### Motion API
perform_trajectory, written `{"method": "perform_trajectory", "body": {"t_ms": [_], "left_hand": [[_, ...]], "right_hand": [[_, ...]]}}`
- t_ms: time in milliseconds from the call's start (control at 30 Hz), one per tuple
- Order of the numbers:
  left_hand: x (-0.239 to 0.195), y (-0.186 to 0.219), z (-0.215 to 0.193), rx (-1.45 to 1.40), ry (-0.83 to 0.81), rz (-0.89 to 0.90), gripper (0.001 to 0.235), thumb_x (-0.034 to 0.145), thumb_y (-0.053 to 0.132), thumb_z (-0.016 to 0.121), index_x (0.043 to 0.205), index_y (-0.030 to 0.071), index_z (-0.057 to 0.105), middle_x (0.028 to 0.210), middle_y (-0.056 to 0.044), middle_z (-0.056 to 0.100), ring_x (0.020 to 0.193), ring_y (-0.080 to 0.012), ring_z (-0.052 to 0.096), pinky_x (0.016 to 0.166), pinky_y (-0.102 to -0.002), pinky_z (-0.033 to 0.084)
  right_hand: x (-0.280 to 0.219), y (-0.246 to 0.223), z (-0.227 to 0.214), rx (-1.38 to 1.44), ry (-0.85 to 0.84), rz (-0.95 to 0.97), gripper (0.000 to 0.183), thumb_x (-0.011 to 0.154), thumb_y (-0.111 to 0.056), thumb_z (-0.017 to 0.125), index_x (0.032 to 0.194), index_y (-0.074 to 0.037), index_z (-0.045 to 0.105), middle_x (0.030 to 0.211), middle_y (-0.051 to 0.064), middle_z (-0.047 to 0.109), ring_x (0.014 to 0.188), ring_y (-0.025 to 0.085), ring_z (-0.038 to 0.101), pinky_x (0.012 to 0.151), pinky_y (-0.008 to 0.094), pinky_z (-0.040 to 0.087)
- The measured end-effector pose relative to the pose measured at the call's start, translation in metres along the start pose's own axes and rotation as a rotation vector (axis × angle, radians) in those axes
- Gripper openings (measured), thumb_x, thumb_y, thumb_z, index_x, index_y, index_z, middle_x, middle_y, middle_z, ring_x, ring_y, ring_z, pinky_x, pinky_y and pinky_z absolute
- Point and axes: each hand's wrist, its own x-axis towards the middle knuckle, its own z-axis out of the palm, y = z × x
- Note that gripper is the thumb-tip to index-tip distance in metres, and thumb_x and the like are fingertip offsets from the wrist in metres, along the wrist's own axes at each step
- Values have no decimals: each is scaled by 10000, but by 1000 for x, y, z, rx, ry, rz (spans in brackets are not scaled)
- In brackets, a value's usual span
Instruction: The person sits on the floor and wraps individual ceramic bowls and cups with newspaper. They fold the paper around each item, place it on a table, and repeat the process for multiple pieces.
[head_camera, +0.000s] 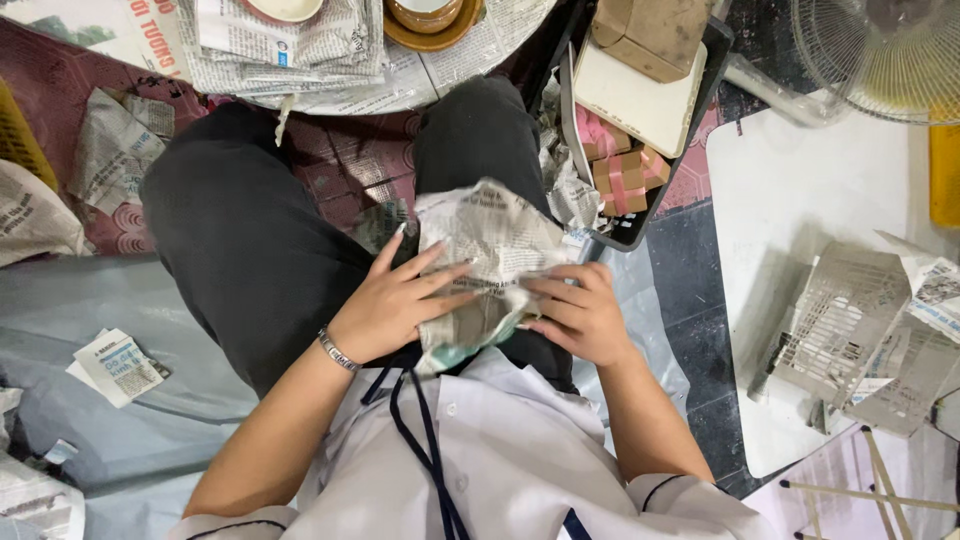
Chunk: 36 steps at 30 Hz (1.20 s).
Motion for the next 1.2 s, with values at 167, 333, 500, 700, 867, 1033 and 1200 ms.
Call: {"method": "perform_trajectory", "body": {"t_ms": [167, 333, 500, 700, 867, 1033, 1200], "left_hand": [[-3, -10, 12, -106, 73, -34, 284, 881, 248, 722, 1158, 206, 767, 1103, 7, 779, 1222, -136, 678, 1220, -511, 332], [-3, -8, 14, -198, 186, -17, 234, 923, 298, 709, 1099, 167, 790, 1014, -34, 792, 1038, -165, 745, 929, -375, 512], [-4, -18, 21, -306, 119, -142, 255, 912, 371, 710, 946, 133, 795, 883, -64, 776, 797, -200, 731, 761, -375, 535], [-5, -23, 39, -570, 115, -600, 393, 1033, 364, 623, 865, 27, 732, 678, -81, 649, 616, -196, 633, 619, -324, 506], [7, -33, 49, -930, 345, -615, 311, 1043, 299, 578, 1096, 20, 703, 856, -16, 729, 780, -61, 633, 715, -247, 525], [17, -41, 54, -865, 321, -624, 288, 1072, 256, 574, 1236, 39, 671, 994, -64, 747, 904, -105, 669, 811, -270, 541], [37, -39, 43, -733, 282, -722, 381, 1032, 240, 583, 1399, 139, 608, 1129, -84, 774, 1021, -124, 742, 880, -269, 550]], "right_hand": [[-14, 3, 11, 417, -7, 257, 331, 789, -289, 898, 1025, -135, 723, 1114, 44, 700, 1106, 252, 630, 993, 355, 464], [-14, 4, 18, 539, -63, 317, 689, 632, -340, 916, 1178, -5, 662, 1004, 51, 674, 1050, 247, 619, 998, 367, 381], [-34, 20, 44, 640, 99, 543, 190, 885, -147, 768, 1037, -33, 752, 967, 6, 738, 949, 139, 666, 885, 303, 497], [-22, 26, 66, 707, 276, 899, 132, 986, -97, 709, 1065, 7, 729, 938, 5, 725, 832, 49, 621, 725, 231, 511], [1, 28, 65, 825, 376, 872, 207, 995, -70, 690, 1184, 15, 675, 1038, 19, 730, 922, 67, 647, 808, 236, 519], [16, 33, 54, 890, 397, 824, 345, 974, -91, 643, 1311, -35, 594, 1151, 11, 718, 1021, 59, 657, 897, 229, 520], [14, 45, 64, 942, 499, 921, 222, 1042, -161, 636, 1169, 15, 687, 1038, 14, 741, 906, 61, 641, 806, 235, 518]]}}
